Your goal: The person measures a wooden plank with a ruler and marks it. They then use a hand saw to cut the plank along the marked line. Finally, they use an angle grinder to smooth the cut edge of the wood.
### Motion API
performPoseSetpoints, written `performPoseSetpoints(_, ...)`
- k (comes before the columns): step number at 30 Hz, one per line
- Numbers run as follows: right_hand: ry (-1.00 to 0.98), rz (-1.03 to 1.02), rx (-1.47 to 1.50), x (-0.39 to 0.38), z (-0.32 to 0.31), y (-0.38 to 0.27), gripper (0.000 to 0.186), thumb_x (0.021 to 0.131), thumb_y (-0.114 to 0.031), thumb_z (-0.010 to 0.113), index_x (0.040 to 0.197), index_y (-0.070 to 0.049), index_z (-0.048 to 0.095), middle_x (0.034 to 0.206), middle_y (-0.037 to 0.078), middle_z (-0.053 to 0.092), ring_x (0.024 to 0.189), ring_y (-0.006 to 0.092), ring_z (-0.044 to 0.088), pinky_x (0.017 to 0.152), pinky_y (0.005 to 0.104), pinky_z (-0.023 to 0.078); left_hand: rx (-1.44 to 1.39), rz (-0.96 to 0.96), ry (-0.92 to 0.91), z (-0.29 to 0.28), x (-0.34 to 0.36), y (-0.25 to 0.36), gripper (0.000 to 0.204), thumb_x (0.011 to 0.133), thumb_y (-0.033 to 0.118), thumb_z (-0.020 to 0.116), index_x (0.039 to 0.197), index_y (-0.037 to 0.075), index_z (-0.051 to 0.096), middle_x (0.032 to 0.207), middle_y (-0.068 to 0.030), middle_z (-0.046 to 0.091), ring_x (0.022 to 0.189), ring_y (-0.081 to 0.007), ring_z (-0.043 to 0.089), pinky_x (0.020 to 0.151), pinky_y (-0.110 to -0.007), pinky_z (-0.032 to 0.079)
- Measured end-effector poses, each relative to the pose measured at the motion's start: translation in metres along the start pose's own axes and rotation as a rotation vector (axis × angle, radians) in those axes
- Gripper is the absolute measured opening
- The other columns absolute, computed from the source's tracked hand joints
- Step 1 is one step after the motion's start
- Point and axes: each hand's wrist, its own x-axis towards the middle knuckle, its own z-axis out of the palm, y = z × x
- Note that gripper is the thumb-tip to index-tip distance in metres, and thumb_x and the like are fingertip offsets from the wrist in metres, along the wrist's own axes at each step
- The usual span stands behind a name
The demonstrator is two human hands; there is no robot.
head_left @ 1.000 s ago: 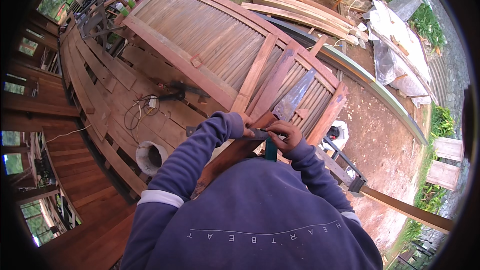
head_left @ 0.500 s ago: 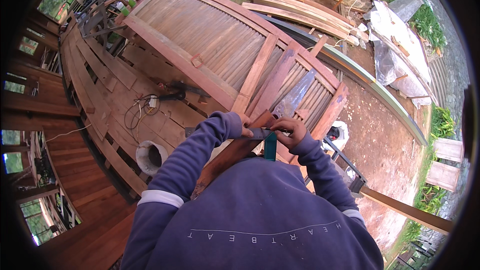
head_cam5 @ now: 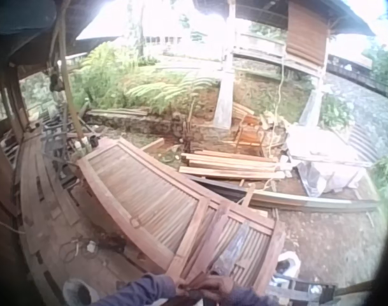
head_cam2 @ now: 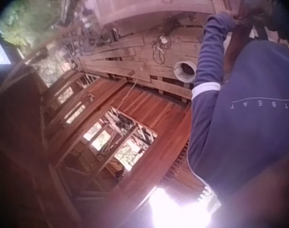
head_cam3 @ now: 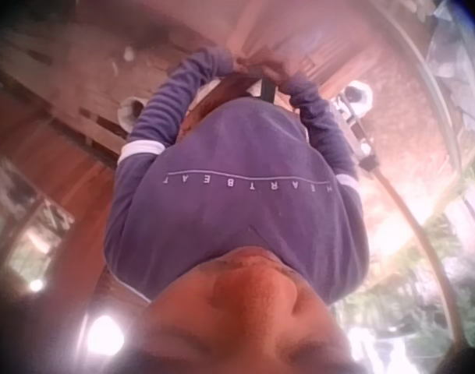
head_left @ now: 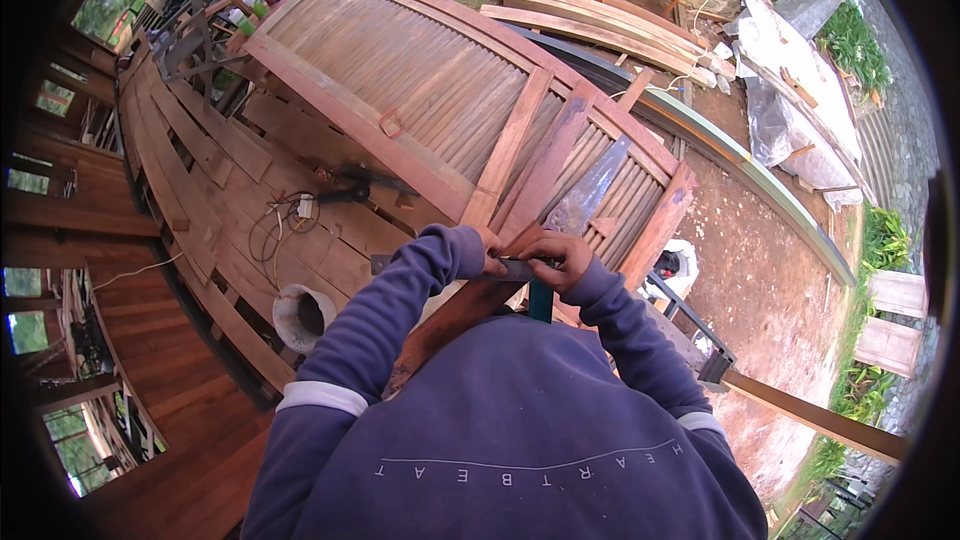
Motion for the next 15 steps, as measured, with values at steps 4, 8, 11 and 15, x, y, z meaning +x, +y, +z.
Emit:
performPoseSetpoints(4, 0.042, 0.042, 0.065, -0.007, -0.009, 0.005, 0.016, 0.082, 0.0, 0.063, 0.097, 0.0, 0.068, 0.089, 0.012, 0.065, 0.084, 0.0245, 0.064, 0.075, 0.0323, 0.051, 0.03, -0.005, 0.027, -0.003, -0.003, 0.003, 0.05, 0.083, 0.045, 0.068, 0.114, 0.005, 0.065, 0.105, -0.0194, 0.068, 0.099, -0.0342, 0.065, 0.086, -0.039, 0.049)
performPoseSetpoints(8, 0.043, 0.047, 0.046, -0.003, -0.001, 0.006, 0.017, 0.082, -0.006, 0.061, 0.097, -0.002, 0.069, 0.088, 0.011, 0.065, 0.082, 0.0262, 0.064, 0.076, 0.0343, 0.052, 0.007, 0.011, 0.017, 0.0, 0.003, 0.001, 0.05, 0.083, 0.044, 0.069, 0.113, 0.005, 0.065, 0.104, -0.0195, 0.068, 0.1, -0.0341, 0.065, 0.085, -0.039, 0.049)
performPoseSetpoints(11, 0.074, 0.006, 0.051, 0.003, 0.006, 0.003, 0.017, 0.083, -0.006, 0.061, 0.097, -0.003, 0.07, 0.088, 0.011, 0.064, 0.081, 0.0252, 0.064, 0.075, 0.033, 0.052, -0.032, 0.048, 0.027, 0.001, 0.002, -0.002, 0.048, 0.083, 0.044, 0.069, 0.112, 0.005, 0.066, 0.103, -0.0193, 0.068, 0.098, -0.0332, 0.065, 0.084, -0.039, 0.049)
performPoseSetpoints(15, 0.203, 0.218, 0.219, -0.026, -0.009, 0.01, 0.017, 0.09, -0.01, 0.059, 0.102, 0.0, 0.067, 0.089, 0.009, 0.066, 0.081, 0.0184, 0.064, 0.076, 0.0305, 0.052, -0.061, -0.038, 0.015, -0.004, -0.008, 0.0, 0.047, 0.083, 0.042, 0.07, 0.111, 0.005, 0.066, 0.099, -0.0187, 0.069, 0.093, -0.0309, 0.066, 0.081, -0.038, 0.049)
